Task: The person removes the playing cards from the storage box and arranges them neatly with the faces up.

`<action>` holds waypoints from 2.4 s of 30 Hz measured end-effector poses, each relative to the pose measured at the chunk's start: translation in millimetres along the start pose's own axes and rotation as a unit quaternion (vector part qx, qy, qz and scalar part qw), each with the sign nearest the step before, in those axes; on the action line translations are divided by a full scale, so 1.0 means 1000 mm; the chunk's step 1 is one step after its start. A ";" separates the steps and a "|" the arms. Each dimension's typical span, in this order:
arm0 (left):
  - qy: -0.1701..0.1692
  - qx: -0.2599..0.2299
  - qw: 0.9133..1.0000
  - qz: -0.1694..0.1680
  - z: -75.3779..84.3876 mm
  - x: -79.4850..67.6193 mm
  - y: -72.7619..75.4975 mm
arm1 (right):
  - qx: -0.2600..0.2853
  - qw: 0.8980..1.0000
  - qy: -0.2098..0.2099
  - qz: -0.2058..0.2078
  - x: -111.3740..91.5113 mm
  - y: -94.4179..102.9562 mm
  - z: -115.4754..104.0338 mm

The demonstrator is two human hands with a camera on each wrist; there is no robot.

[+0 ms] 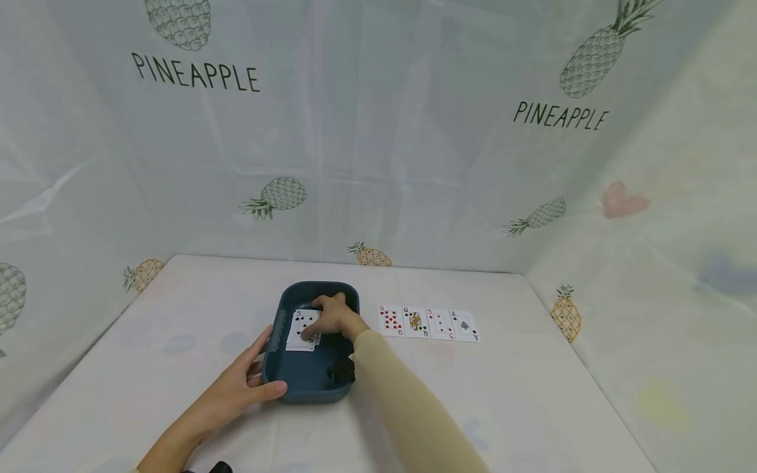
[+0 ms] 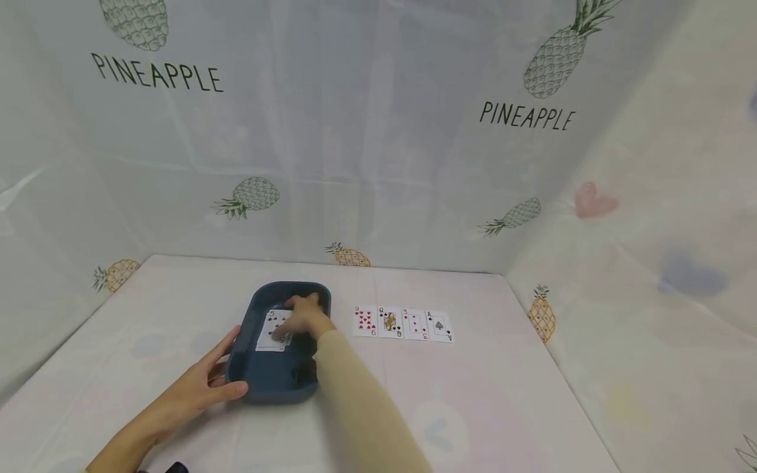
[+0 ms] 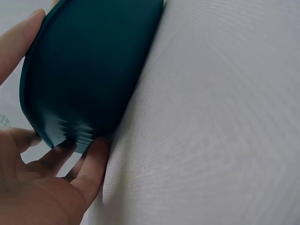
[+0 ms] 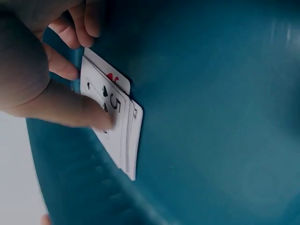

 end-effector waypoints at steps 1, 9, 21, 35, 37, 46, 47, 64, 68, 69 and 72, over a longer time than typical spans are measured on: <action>0.001 0.002 1.000 0.000 0.000 0.000 0.000 | -0.007 1.000 0.000 0.002 0.000 0.000 0.000; 0.001 -0.004 1.000 -0.001 0.000 0.001 0.000 | -0.001 1.000 0.009 -0.014 -0.001 -0.001 0.000; 0.000 -0.003 1.000 0.000 -0.001 0.001 -0.001 | -0.034 0.999 0.011 -0.023 0.001 -0.002 0.001; -0.013 -0.015 1.000 -0.008 0.002 0.001 0.001 | -0.043 0.999 0.021 -0.010 -0.002 0.003 -0.006; -0.016 -0.014 1.000 -0.010 0.002 0.002 0.000 | -0.045 0.999 0.026 -0.008 -0.006 0.005 -0.008; -0.009 -0.005 1.000 -0.004 0.003 0.002 -0.001 | -0.066 0.991 0.113 -0.031 -0.029 0.027 -0.024; -0.010 -0.004 1.000 -0.003 0.003 0.001 -0.001 | -0.059 0.990 0.121 -0.036 -0.033 0.031 -0.025; 0.009 0.000 1.000 0.011 0.001 0.001 0.000 | -0.040 0.990 0.130 -0.035 -0.121 0.125 0.051; 0.007 0.003 1.000 0.013 0.000 0.001 0.001 | -0.047 0.990 0.128 -0.028 -0.142 0.141 0.084; 0.008 0.002 1.000 0.014 0.000 0.001 0.001 | -0.049 0.990 0.131 -0.027 -0.146 0.144 0.091; 0.009 -0.003 1.000 0.014 -0.001 0.001 0.001 | -0.055 0.990 0.131 -0.019 -0.157 0.155 0.113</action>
Point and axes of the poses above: each hand's wrist, its own x-axis towards the middle knuckle, its own y-axis out of the back of the hand, z = x × y, the point moved 8 cm from there along x, towards the middle knuckle, and after that the axes turned 10 degrees about -z, right-handed, at the moved point
